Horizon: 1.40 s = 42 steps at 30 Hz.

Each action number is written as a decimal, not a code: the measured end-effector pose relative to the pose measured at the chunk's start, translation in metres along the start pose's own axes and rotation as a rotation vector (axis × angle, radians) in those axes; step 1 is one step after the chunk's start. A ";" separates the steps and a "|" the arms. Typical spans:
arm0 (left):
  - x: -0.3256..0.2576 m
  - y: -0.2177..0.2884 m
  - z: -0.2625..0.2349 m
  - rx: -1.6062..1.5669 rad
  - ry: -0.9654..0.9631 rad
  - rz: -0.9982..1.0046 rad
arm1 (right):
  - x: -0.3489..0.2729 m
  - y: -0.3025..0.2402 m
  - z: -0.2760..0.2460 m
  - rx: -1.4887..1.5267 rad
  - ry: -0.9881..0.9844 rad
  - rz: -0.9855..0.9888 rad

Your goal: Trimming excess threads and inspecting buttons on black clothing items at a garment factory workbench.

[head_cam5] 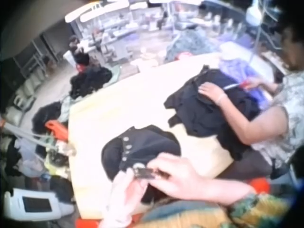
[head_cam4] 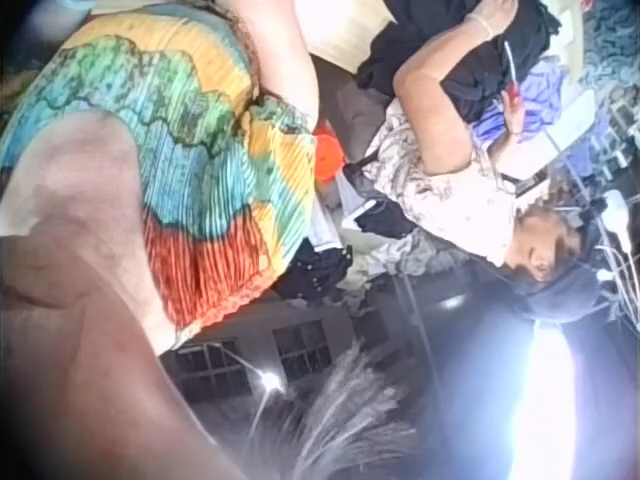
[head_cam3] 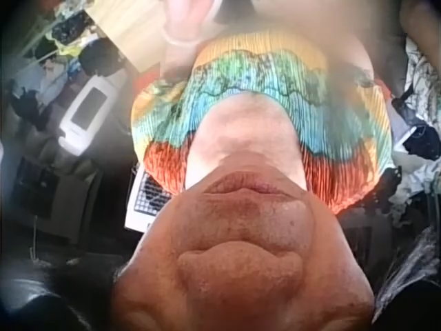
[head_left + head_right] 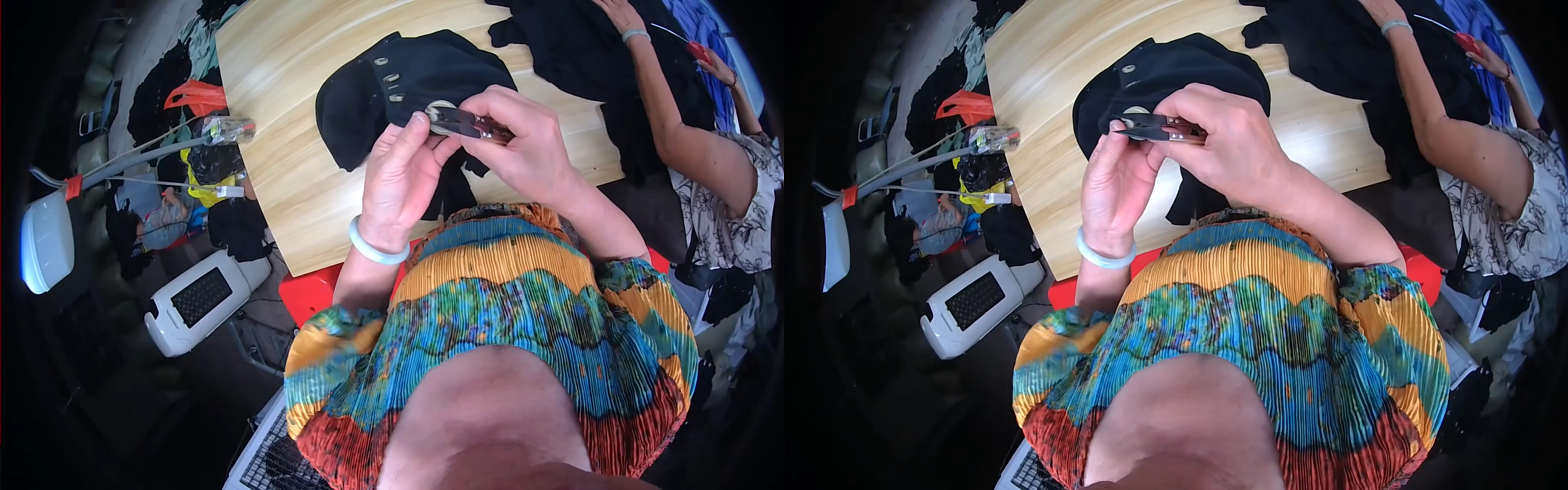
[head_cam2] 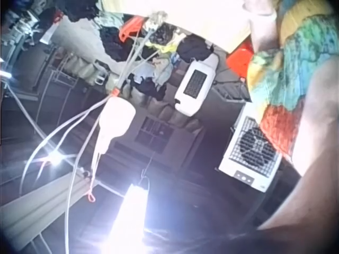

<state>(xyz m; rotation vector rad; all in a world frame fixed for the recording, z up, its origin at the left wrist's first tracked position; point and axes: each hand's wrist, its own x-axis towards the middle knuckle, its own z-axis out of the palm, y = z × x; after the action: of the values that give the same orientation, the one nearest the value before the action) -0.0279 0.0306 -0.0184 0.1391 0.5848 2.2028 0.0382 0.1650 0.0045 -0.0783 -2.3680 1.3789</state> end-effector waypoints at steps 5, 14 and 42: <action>0.000 0.007 -0.005 0.034 0.011 -0.105 | 0.009 0.002 -0.011 0.001 -0.020 -0.154; -0.006 0.001 -0.007 -0.025 -0.064 -0.163 | 0.024 -0.004 -0.026 -0.161 0.051 -0.338; -0.007 0.004 0.002 0.479 0.007 0.397 | -0.002 -0.016 -0.012 0.332 -0.095 0.057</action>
<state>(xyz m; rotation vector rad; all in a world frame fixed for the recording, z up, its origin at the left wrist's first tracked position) -0.0259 0.0237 -0.0140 0.5373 1.1639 2.3946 0.0464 0.1663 0.0226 0.0136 -2.1906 1.8197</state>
